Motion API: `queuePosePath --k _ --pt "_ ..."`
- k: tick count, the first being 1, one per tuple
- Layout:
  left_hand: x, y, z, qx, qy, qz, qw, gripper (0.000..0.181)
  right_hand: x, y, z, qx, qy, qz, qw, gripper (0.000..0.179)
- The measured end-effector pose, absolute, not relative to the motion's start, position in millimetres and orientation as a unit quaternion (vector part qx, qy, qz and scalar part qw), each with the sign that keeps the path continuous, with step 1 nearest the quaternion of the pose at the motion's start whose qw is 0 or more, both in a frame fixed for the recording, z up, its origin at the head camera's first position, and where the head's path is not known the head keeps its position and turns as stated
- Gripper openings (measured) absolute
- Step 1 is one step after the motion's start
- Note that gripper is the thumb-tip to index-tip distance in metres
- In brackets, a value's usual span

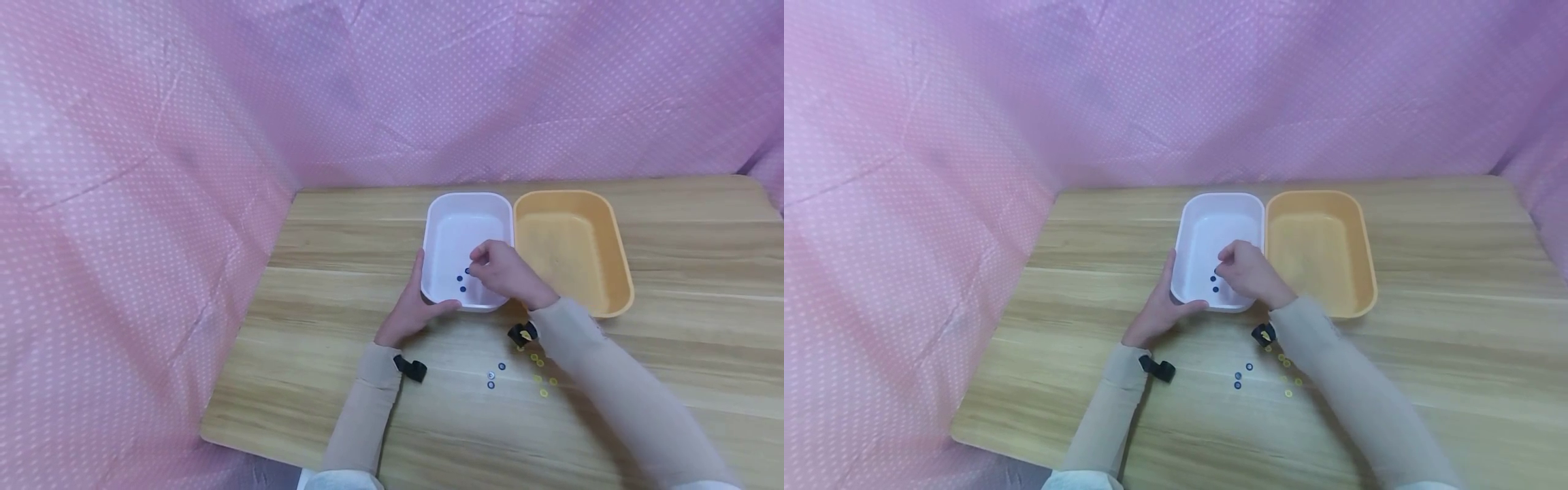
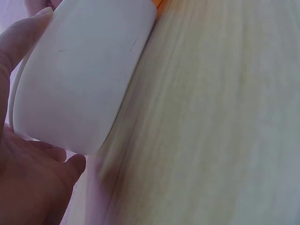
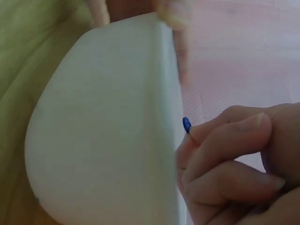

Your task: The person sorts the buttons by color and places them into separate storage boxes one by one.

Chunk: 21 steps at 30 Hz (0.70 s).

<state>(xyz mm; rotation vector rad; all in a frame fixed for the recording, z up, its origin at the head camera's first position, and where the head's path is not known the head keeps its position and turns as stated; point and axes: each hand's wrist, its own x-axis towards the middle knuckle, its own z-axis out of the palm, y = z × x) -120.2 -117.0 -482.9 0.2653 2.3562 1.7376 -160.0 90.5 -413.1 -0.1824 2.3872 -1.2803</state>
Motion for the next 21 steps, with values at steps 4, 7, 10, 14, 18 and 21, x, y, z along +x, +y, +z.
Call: queuePosePath --k 4,7,10,14,18,21 --pt "-121 -118 -484 0.092 0.802 0.582 0.099 0.117 -166 82 -420 -0.081 0.877 -0.423 0.216 0.024" --pt "-121 -117 -484 0.09 0.804 0.579 0.1 0.117 -168 78 -423 -0.091 0.89 -0.389 0.219 0.023" --pt "-120 -116 -485 0.089 0.807 0.575 0.099 0.118 -170 74 -427 -0.089 0.898 -0.363 0.233 0.023" --pt "-119 -116 -486 0.083 0.809 0.572 0.101 0.119 -173 71 -434 -0.085 0.897 -0.348 0.258 0.025" --pt "-118 -116 -487 0.081 0.811 0.571 0.097 0.12 -175 69 -439 -0.088 0.898 -0.34 0.264 0.027" --pt "-118 -117 -487 0.081 0.811 0.571 0.093 0.119 -176 67 -440 -0.09 0.899 -0.337 0.266 0.027"
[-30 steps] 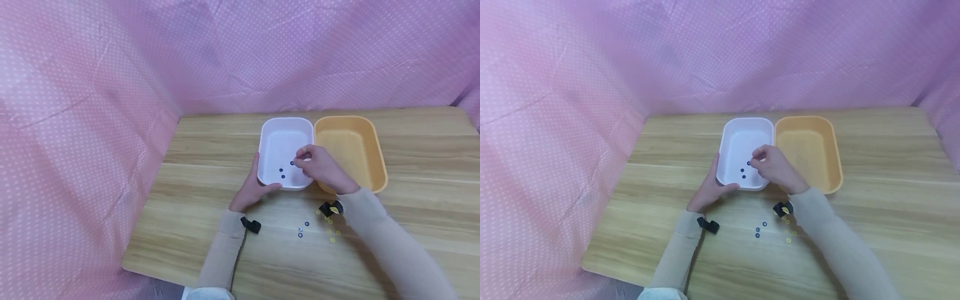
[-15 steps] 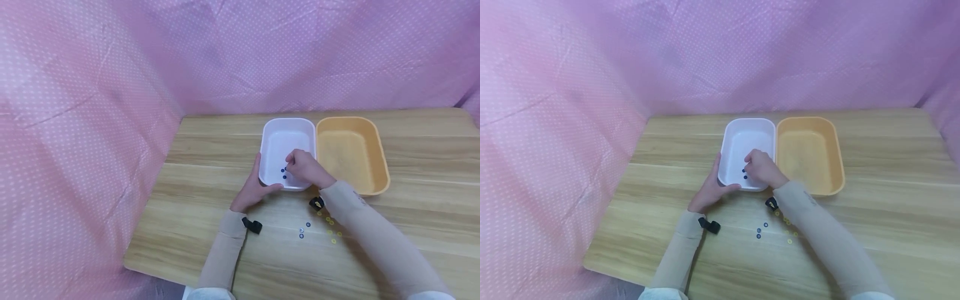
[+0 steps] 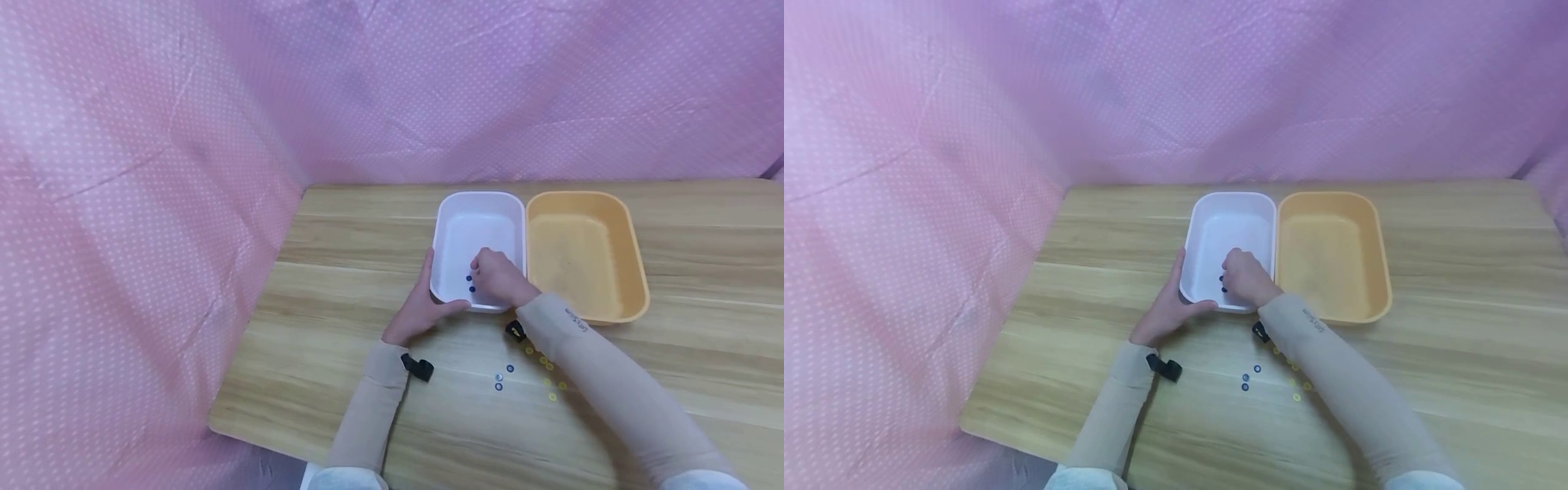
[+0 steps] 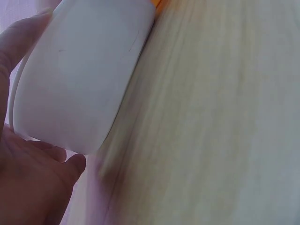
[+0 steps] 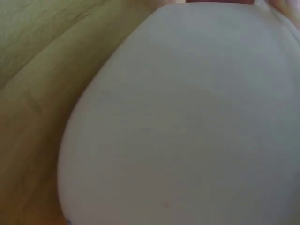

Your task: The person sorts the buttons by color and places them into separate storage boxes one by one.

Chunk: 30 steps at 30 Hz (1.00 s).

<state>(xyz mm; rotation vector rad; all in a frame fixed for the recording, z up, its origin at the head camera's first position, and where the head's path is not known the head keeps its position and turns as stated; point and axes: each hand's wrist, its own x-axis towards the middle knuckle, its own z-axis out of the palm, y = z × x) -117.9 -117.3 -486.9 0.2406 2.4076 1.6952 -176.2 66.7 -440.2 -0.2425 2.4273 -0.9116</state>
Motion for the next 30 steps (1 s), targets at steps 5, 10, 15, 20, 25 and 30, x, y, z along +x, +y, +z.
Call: queuePosePath --k 5,10,15,20,25,30 --pt "-118.0 -117.1 -486.7 0.084 0.812 0.57 0.09 0.119 -176.6 66.4 -442.9 -0.091 0.901 -0.33 0.265 0.026" --pt "-118.0 -117.7 -487.2 0.087 0.815 0.567 0.088 0.119 -176.2 66.3 -447.3 -0.106 0.91 -0.315 0.246 0.027" --pt "-118.2 -118.2 -487.7 0.09 0.813 0.568 0.09 0.12 -174.5 66.2 -448.7 -0.117 0.919 -0.3 0.226 0.024" --pt "-118.4 -118.0 -487.0 0.094 0.811 0.571 0.092 0.12 -174.2 65.9 -448.3 -0.117 0.924 -0.293 0.218 0.024" --pt "-118.4 -117.8 -486.7 0.094 0.805 0.577 0.096 0.12 -174.0 65.5 -445.9 -0.107 0.922 -0.294 0.227 0.025" --pt "-117.6 -118.0 -486.1 0.091 0.805 0.577 0.099 0.119 -171.9 66.5 -440.7 -0.098 0.916 -0.317 0.226 0.026"
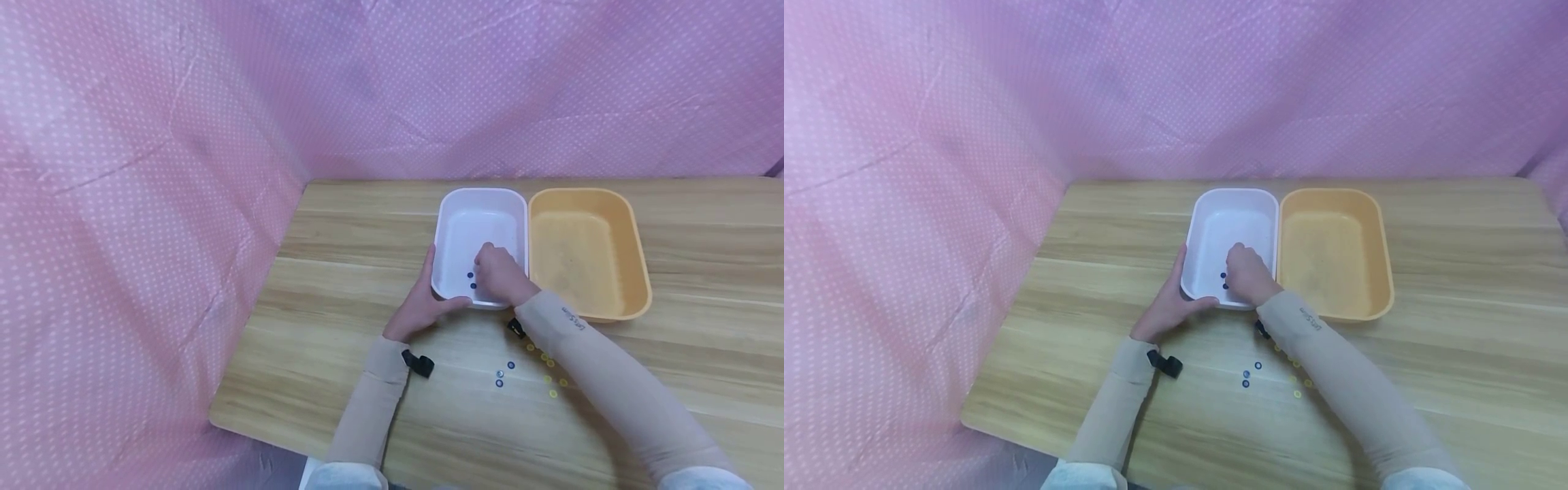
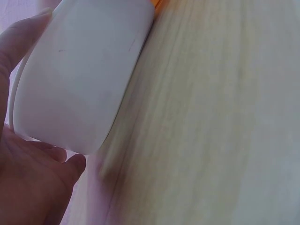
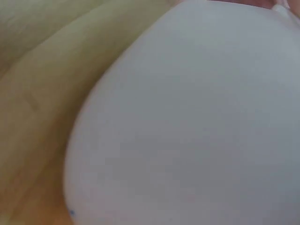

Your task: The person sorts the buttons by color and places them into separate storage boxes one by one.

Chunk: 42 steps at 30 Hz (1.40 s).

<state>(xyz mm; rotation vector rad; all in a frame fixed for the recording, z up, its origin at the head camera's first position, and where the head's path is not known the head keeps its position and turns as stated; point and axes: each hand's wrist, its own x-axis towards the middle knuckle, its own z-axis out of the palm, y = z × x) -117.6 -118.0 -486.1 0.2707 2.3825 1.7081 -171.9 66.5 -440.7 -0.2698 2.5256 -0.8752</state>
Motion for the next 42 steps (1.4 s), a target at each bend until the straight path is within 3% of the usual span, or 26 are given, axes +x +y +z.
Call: queuePosePath --k 7,12,17,24,30,42 --pt "-119 -117 -480 0.101 0.794 0.591 0.099 0.118 -166 77 -407 -0.071 0.907 -0.395 0.125 0.022" --pt "-121 -117 -484 0.103 0.793 0.594 0.091 0.12 -140 93 -374 -0.079 0.902 -0.422 0.051 0.023" --pt "-121 -118 -479 0.114 0.789 0.597 0.095 0.121 -91 101 -373 -0.171 0.922 -0.339 0.076 0.02" --pt "-121 -118 -476 0.105 0.79 0.597 0.088 0.12 -39 94 -419 -0.308 0.925 -0.192 0.114 0.021" --pt "-120 -116 -484 0.095 0.798 0.588 0.088 0.122 -28 100 -445 -0.31 0.925 -0.191 0.112 0.028" --pt "-117 -114 -476 0.092 0.787 0.601 0.106 0.12 -26 103 -455 -0.295 0.924 -0.211 0.124 0.018"
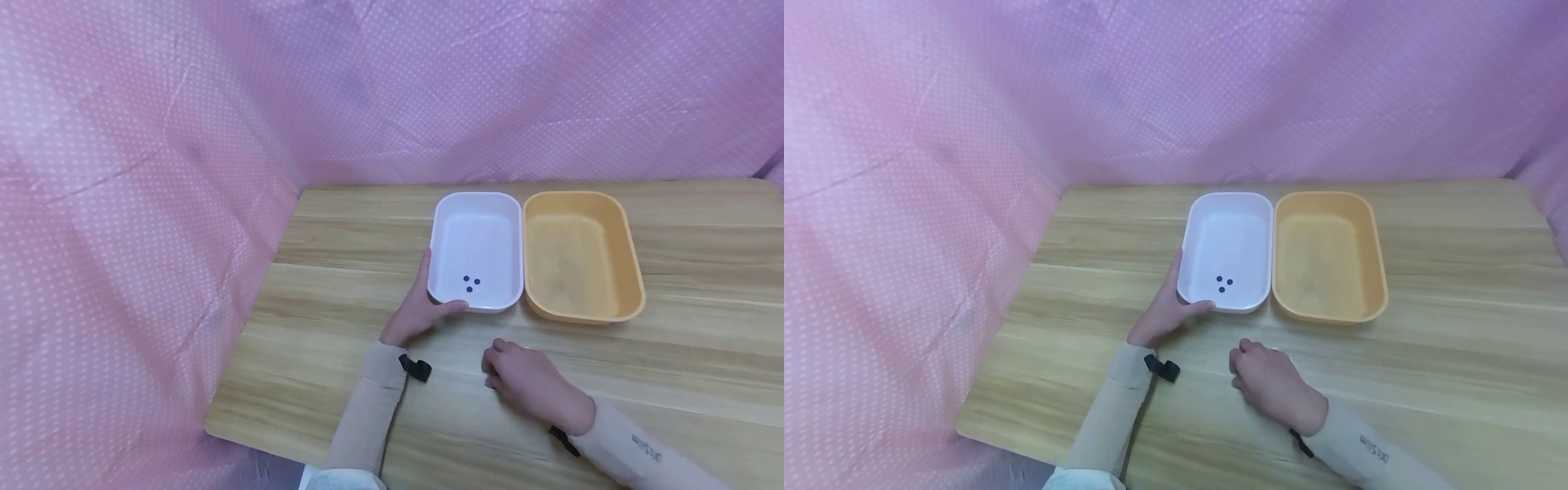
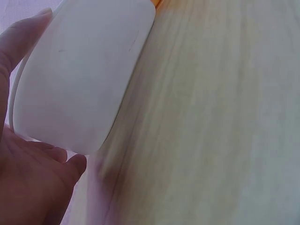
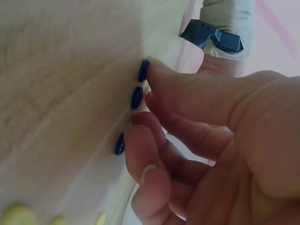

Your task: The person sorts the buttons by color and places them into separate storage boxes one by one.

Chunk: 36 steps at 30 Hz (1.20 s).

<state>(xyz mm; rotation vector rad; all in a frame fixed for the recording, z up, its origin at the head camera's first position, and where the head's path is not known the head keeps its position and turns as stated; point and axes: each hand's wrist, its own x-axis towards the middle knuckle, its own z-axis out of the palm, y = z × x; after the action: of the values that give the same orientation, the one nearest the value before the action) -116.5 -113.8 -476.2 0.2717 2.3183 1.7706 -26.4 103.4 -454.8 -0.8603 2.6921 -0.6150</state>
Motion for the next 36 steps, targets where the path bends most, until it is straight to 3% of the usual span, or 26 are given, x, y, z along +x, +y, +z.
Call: queuePosePath --k 20,25,32,36 --pt "-109 -115 -451 0.116 0.782 0.601 0.118 0.118 -27 105 -453 -0.306 0.924 -0.199 0.111 0.014" --pt "-110 -114 -452 0.118 0.778 0.605 0.118 0.118 -28 107 -452 -0.311 0.926 -0.193 0.096 0.013" --pt "-119 -116 -482 0.118 0.786 0.599 0.093 0.122 -30 106 -452 -0.313 0.929 -0.174 0.095 0.011" --pt "-115 -115 -468 0.119 0.778 0.608 0.103 0.12 -31 106 -453 -0.306 0.932 -0.166 0.098 0.012"
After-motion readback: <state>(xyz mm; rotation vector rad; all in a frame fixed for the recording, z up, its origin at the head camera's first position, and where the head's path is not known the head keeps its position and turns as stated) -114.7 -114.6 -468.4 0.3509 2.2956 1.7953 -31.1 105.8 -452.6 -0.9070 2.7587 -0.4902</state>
